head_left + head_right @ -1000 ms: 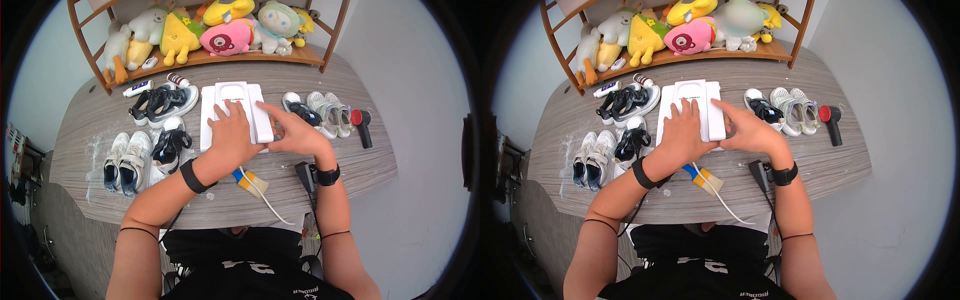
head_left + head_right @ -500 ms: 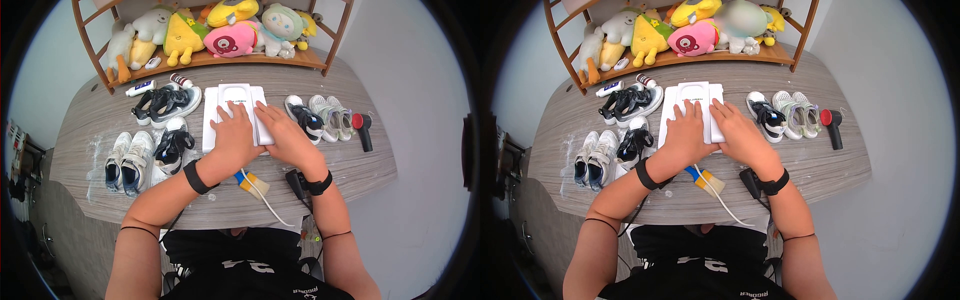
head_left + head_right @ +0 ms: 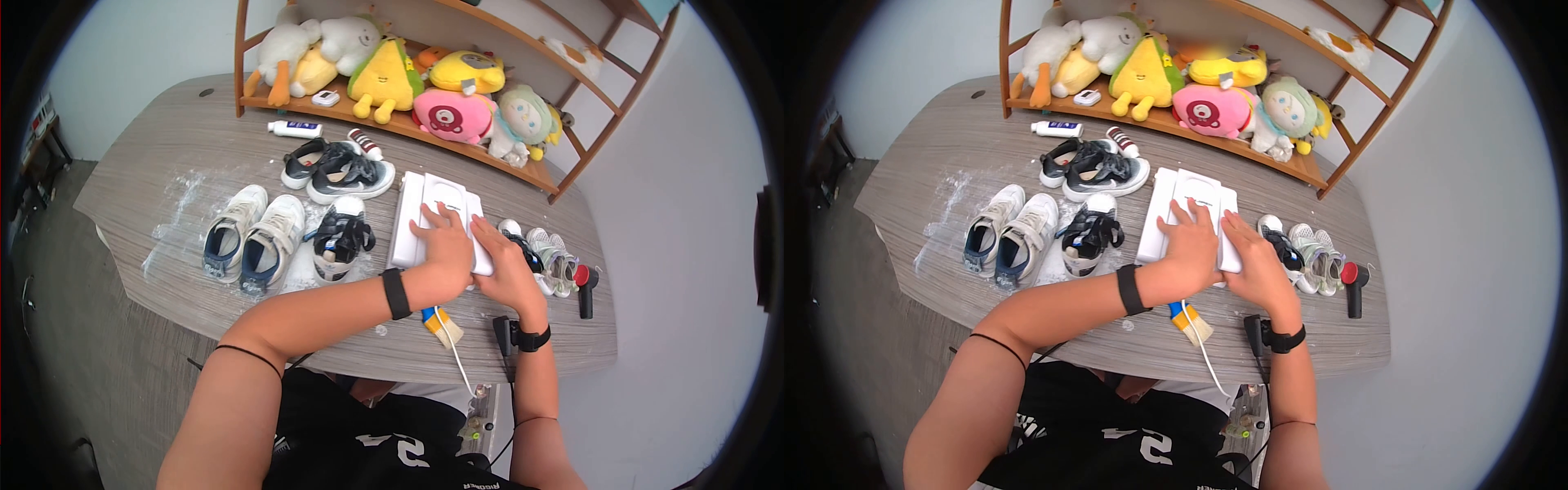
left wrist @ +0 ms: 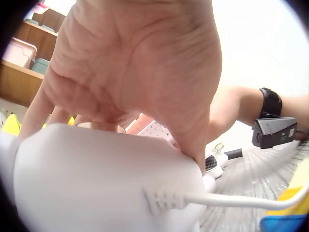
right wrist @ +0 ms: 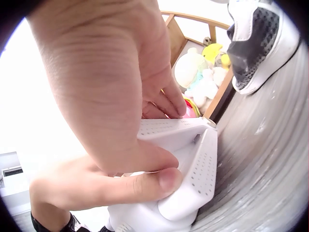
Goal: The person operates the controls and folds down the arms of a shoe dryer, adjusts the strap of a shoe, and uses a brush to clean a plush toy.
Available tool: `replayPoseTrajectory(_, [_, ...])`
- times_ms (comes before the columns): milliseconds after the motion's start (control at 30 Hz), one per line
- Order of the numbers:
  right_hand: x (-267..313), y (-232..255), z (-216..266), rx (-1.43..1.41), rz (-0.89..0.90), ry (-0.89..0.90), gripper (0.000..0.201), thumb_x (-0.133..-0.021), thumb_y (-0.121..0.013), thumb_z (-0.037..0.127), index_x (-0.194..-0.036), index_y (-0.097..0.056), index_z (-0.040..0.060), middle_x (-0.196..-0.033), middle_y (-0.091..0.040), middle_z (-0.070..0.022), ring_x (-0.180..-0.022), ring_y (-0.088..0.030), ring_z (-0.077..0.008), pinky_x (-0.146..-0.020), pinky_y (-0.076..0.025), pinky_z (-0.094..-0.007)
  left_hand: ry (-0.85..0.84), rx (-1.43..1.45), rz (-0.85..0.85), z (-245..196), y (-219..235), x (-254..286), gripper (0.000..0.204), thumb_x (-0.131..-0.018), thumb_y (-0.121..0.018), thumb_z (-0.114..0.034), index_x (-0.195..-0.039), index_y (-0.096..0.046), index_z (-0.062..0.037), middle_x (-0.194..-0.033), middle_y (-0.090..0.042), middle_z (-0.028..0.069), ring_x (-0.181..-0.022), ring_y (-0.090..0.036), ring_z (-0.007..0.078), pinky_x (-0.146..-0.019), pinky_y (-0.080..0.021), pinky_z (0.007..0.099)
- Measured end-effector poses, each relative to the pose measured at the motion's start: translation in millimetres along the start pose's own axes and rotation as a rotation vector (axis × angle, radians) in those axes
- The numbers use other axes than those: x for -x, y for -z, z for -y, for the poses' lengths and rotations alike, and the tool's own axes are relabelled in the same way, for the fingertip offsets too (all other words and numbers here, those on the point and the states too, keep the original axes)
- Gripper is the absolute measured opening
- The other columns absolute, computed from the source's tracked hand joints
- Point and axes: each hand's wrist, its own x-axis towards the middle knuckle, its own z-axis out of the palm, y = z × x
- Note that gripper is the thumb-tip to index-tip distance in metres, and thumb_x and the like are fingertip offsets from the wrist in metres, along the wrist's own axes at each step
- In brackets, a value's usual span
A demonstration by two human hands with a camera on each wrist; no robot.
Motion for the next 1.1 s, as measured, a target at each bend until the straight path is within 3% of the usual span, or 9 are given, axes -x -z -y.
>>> replayPoseTrajectory(300, [-7.9, 15.0, -1.9, -0.001, 0.077, 0.015, 0.083, -0.066, -0.077, 0.001, -0.146, -0.058, -0.0075, -0.152, -0.054, -0.0322, -0.143, -0.053, -0.0454, -0.121, -0.043, -0.0451, 0.039, -0.018, -0.046, -4.9, -2.4, -1.0, 0.111, -0.071, -0.085, -0.072, -0.148, -0.06, 0.005, -0.162, -0.036, 0.0346, -0.145, -0.035, 0.0672, -0.101, -0.051, 0.0751])
replayPoseTrajectory(400, [-15.9, 26.0, -1.9, -0.075, 0.094, -0.025, 0.078, -0.068, -0.078, 0.002, -0.143, -0.062, -0.0055, -0.148, -0.059, -0.0303, -0.139, -0.057, -0.0454, -0.119, -0.044, -0.0441, -0.015, -0.002, 0.029, 0.9, 9.9, 2.5, 0.109, -0.073, -0.084, -0.073, -0.146, -0.061, 0.0056, -0.162, -0.036, 0.0345, -0.145, -0.035, 0.0671, -0.101, -0.051, 0.0755])
replayPoseTrajectory(467, [-21.9, 37.4, -0.5, -0.084, 0.109, -0.031, 0.075, -0.07, -0.08, 0.005, -0.143, -0.063, -0.004, -0.146, -0.062, -0.0293, -0.137, -0.059, -0.0452, -0.118, -0.045, -0.0432, 0.002, -0.013, 0.045, -1.3, 10.0, 4.5, 0.088, -0.079, -0.082, -0.069, -0.151, -0.064, -0.0221, -0.166, -0.033, 0.0301, -0.147, -0.033, 0.0668, -0.105, -0.047, 0.0784])
replayPoseTrajectory(500, [-25.3, 42.6, 0.2, -0.104, 0.13, -0.038, 0.073, -0.071, -0.081, 0.007, -0.142, -0.065, -0.0025, -0.144, -0.064, -0.0283, -0.135, -0.061, -0.045, -0.117, -0.046, -0.0423, -0.018, -0.003, 0.06, -0.1, 9.5, 3.8, 0.095, -0.078, -0.081, -0.071, -0.152, -0.062, -0.0133, -0.165, -0.033, 0.0306, -0.146, -0.033, 0.0668, -0.104, -0.047, 0.078])
replayPoseTrajectory(633, [-38.5, 57.4, -2.8, -0.064, 0.153, -0.064, 0.071, -0.074, -0.085, 0.014, -0.141, -0.067, -0.0008, -0.142, -0.066, -0.0267, -0.132, -0.064, -0.0428, -0.115, -0.048, -0.0412, -0.001, -0.029, 0.063, -1.9, 8.0, 1.0, 0.105, -0.077, -0.082, -0.071, -0.154, -0.057, -0.0039, -0.165, -0.033, 0.0307, -0.146, -0.033, 0.0673, -0.104, -0.048, 0.0776])
replayPoseTrajectory(700, [-44.9, 62.9, -10.4, -0.113, 0.21, -0.144, 0.071, -0.075, -0.09, 0.022, -0.139, -0.069, 0.0002, -0.141, -0.068, -0.025, -0.128, -0.069, -0.0369, -0.114, -0.049, -0.0399, -0.013, 0.01, 0.052, -0.7, 6.5, 1.3, 0.112, -0.075, -0.083, -0.072, -0.154, -0.053, 0.0024, -0.165, -0.034, 0.0304, -0.146, -0.033, 0.0676, -0.104, -0.048, 0.0776])
replayPoseTrajectory(933, [-62.3, 77.1, -15.2, -0.23, 0.303, -0.195, 0.07, -0.076, -0.093, 0.025, -0.138, -0.07, 0.0011, -0.136, -0.072, -0.0214, -0.124, -0.071, -0.0273, -0.112, -0.05, -0.0368, -0.006, -0.02, 0.045, -1.7, 7.7, 4.9, 0.109, -0.078, -0.081, -0.071, -0.155, -0.053, 0.0003, -0.163, -0.036, 0.0302, -0.146, -0.033, 0.0677, -0.105, -0.047, 0.0772])
replayPoseTrajectory(1033, [-55.2, 57.2, -10.9, -0.265, 0.209, -0.151, 0.061, -0.08, -0.09, 0.02, -0.134, -0.073, 0.0007, -0.134, -0.074, -0.0196, -0.123, -0.071, -0.0286, -0.113, -0.049, -0.0373, -0.01, -0.005, 0.07, -1.9, 11.2, 7.4, 0.106, -0.08, -0.08, -0.071, -0.155, -0.054, -0.0006, -0.164, -0.036, 0.03, -0.146, -0.033, 0.0677, -0.105, -0.047, 0.0771])
replayPoseTrajectory(1100, [-50.0, 32.9, -9.7, -0.307, -0.049, -0.088, 0.045, -0.084, -0.086, 0.014, -0.125, -0.076, -0.0006, -0.129, -0.077, -0.0167, -0.12, -0.073, -0.0268, -0.114, -0.049, -0.041, -0.012, -0.022, 0.041, -1.4, 10.9, 7.2, 0.104, -0.08, -0.08, -0.07, -0.155, -0.055, -0.0022, -0.164, -0.036, 0.0298, -0.145, -0.034, 0.0673, -0.105, -0.047, 0.0771])
